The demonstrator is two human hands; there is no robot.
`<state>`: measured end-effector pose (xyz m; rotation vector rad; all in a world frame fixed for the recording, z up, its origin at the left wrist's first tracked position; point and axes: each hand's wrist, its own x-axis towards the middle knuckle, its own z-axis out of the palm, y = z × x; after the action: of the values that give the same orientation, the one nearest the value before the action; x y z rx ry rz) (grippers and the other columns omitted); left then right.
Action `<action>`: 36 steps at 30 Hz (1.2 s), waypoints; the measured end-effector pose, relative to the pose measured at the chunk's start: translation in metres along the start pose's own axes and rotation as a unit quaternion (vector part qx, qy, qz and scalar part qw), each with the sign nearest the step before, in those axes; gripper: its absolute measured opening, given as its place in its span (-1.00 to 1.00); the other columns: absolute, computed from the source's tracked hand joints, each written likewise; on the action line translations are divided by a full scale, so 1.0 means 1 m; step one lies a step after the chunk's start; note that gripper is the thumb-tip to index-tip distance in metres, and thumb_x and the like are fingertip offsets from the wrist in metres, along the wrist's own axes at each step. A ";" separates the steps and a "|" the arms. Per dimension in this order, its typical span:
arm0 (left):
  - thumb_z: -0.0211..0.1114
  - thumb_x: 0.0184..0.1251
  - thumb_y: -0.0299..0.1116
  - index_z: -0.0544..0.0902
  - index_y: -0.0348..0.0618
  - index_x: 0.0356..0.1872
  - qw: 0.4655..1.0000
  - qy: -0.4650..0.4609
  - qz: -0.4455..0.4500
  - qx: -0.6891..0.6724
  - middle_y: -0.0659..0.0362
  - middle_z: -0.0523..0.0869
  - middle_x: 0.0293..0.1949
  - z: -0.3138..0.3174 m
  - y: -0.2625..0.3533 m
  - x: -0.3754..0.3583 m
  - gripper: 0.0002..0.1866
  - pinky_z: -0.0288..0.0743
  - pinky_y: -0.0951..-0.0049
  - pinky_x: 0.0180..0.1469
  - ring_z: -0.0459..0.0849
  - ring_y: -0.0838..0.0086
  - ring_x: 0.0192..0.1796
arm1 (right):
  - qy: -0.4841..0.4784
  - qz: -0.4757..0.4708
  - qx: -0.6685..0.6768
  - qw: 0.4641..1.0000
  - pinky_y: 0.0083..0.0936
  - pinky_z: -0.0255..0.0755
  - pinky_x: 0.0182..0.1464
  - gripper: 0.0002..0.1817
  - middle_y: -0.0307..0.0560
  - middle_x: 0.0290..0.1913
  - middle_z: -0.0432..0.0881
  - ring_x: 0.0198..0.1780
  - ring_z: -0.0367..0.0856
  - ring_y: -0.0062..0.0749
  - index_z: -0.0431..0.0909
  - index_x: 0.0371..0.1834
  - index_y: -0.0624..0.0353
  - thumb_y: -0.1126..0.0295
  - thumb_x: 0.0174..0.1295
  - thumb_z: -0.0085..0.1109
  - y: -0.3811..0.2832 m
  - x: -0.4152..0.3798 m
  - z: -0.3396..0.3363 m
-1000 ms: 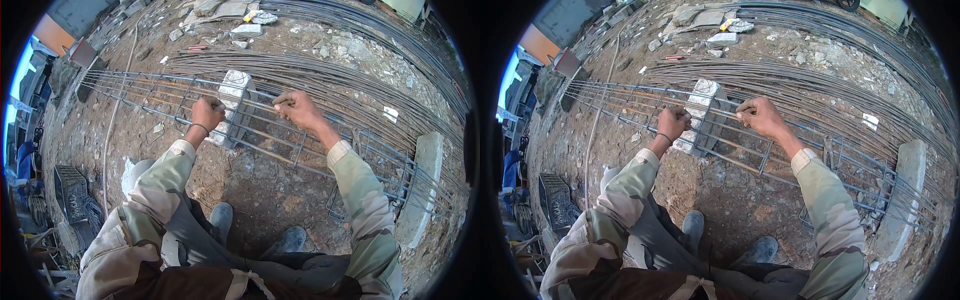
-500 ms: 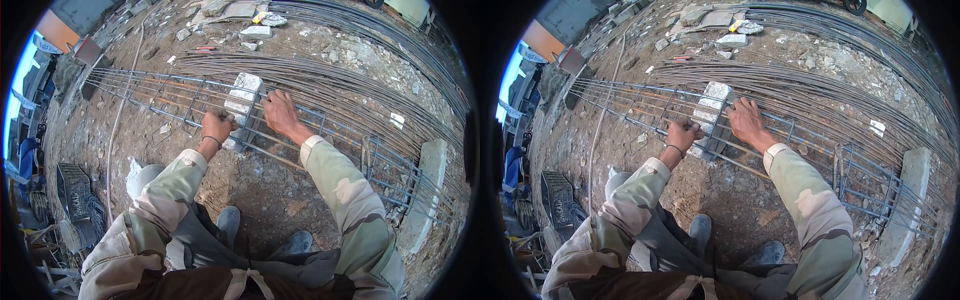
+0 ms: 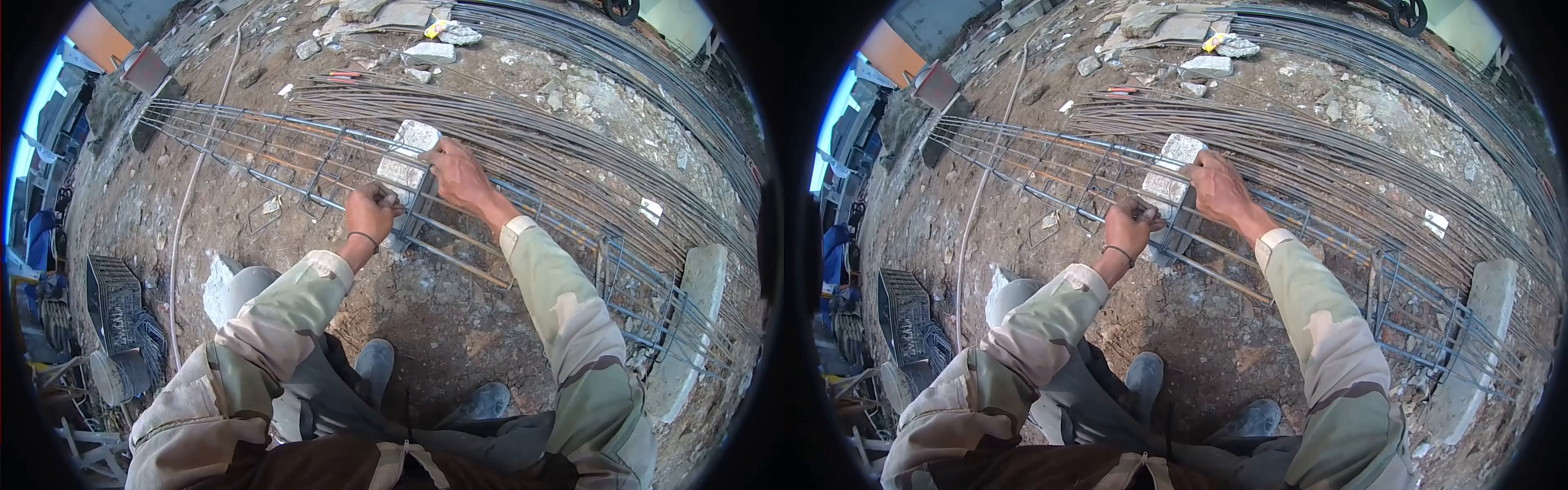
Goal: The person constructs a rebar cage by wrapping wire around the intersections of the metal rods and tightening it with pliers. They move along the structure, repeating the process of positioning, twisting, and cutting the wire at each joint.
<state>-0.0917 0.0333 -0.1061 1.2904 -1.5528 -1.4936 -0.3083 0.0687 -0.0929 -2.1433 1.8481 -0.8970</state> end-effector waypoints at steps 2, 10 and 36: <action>0.19 0.44 -0.76 0.60 -0.49 -0.25 0.998 -0.004 0.041 0.037 -0.07 0.79 -0.30 0.001 -0.002 0.002 -0.94 0.86 0.37 -0.17 0.88 0.26 -0.22 | -0.034 -0.010 -0.013 0.999 -0.11 0.40 0.23 -0.57 0.09 0.01 0.59 0.15 0.54 0.03 0.73 0.12 0.17 0.58 0.16 0.15 -0.003 0.011 0.004; 0.16 0.44 -0.78 0.64 -0.46 -0.24 0.997 -0.036 0.054 0.047 -0.01 0.81 -0.26 0.009 0.008 0.000 -0.89 0.86 0.38 -0.16 0.88 0.33 -0.20 | -0.095 0.012 -0.015 0.995 -0.14 0.48 0.14 -0.64 0.11 -0.04 0.64 0.08 0.62 0.08 0.73 0.05 0.16 0.43 0.15 0.42 -0.008 0.040 0.018; 0.39 0.26 -0.40 0.71 -0.34 -0.27 0.933 0.010 0.127 0.338 -0.31 0.75 -0.28 0.016 0.019 0.029 -0.82 0.59 -0.08 -0.02 0.75 -0.22 -0.10 | 0.043 0.174 0.172 0.969 -0.33 0.56 -0.28 -0.94 0.04 -0.41 0.77 -0.41 0.74 -0.24 0.78 -0.30 0.21 0.48 0.20 0.40 -0.036 -0.006 0.008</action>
<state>-0.1201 0.0096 -0.0961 1.3713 -2.2287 -0.7947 -0.2743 0.0798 -0.0832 -1.5422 1.8615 -1.1375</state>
